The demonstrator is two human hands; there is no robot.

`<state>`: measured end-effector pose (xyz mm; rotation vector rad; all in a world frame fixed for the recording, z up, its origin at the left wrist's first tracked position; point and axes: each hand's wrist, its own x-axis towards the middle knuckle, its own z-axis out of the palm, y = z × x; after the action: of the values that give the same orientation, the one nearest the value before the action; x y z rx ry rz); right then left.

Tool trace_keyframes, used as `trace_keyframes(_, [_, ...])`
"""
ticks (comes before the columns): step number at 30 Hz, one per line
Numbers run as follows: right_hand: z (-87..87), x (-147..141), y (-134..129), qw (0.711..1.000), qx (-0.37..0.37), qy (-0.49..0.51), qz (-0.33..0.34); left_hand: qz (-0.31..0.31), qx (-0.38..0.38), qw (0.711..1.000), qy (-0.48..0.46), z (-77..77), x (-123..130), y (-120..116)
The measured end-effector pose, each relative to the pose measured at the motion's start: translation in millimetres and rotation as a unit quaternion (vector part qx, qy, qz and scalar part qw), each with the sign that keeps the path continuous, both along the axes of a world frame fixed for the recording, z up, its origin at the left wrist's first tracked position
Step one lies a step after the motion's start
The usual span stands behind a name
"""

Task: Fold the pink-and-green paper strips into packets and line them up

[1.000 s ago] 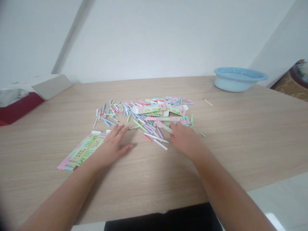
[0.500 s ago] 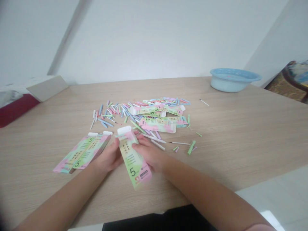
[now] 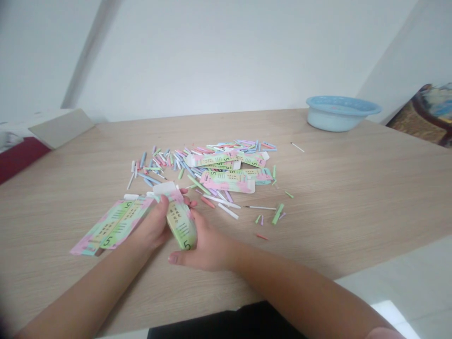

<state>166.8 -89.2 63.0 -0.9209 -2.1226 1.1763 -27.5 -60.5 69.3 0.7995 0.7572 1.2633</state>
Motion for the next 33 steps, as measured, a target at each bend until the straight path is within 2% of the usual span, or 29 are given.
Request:
trace_keyframes(2, [1.5,0,0,0.999,-0.025,0.012,-0.03,0.034,0.013,0.999,0.0,-2.7,2,0])
trace_keyframes(4, [6.5,0,1,0.996,-0.071,0.052,-0.028,0.049,0.031,0.998,-0.009,-3.7,4,0])
trace_keyframes(6, [11.9,-2,3,0.983,-0.156,0.096,-0.008,0.017,0.041,0.999,-0.005,-3.1,5,-1])
trace_keyframes(8, [14.5,-3,5,0.948,-0.283,0.148,0.001,-0.052,0.029,0.998,0.008,-1.4,4,-3])
trace_keyframes(10, [13.5,-5,7,0.897,-0.395,0.199,0.004,-0.113,0.008,0.994,0.009,1.1,3,-5])
trace_keyframes(12, [11.1,-7,8,0.855,-0.465,0.229,0.015,-0.144,-0.003,0.99,-0.007,4.7,3,-7])
trace_keyframes(15, [9.5,-6,10,0.817,-0.524,0.23,0.068,-0.161,0.007,0.986,-0.034,11.0,2,-8])
trace_keyframes(16, [9.8,-5,10,0.815,-0.525,0.231,0.08,-0.16,0.01,0.986,-0.044,12.7,1,-8])
trace_keyframes(17, [10.2,-4,10,0.825,-0.511,0.229,0.079,-0.155,0.012,0.986,-0.055,13.9,0,-8])
trace_keyframes(19, [11.0,-3,9,0.874,-0.435,0.211,0.044,-0.135,0.003,0.988,-0.077,14.7,-2,-6])
trace_keyframes(21, [10.6,-1,9,0.927,-0.327,0.183,0.015,-0.109,-0.024,0.99,-0.086,14.0,-4,-4])
trace_keyframes(23, [8.8,0,9,0.955,-0.239,0.173,0.035,-0.086,-0.053,0.991,-0.088,13.8,-7,-1])
trace_keyframes(28, [5.0,5,7,0.971,-0.134,0.167,0.11,-0.059,-0.097,0.989,-0.092,19.0,-8,-1])
trace_keyframes(33, [9.7,9,7,0.991,-0.085,0.074,0.077,-0.054,-0.107,0.989,-0.082,16.8,-7,-3])
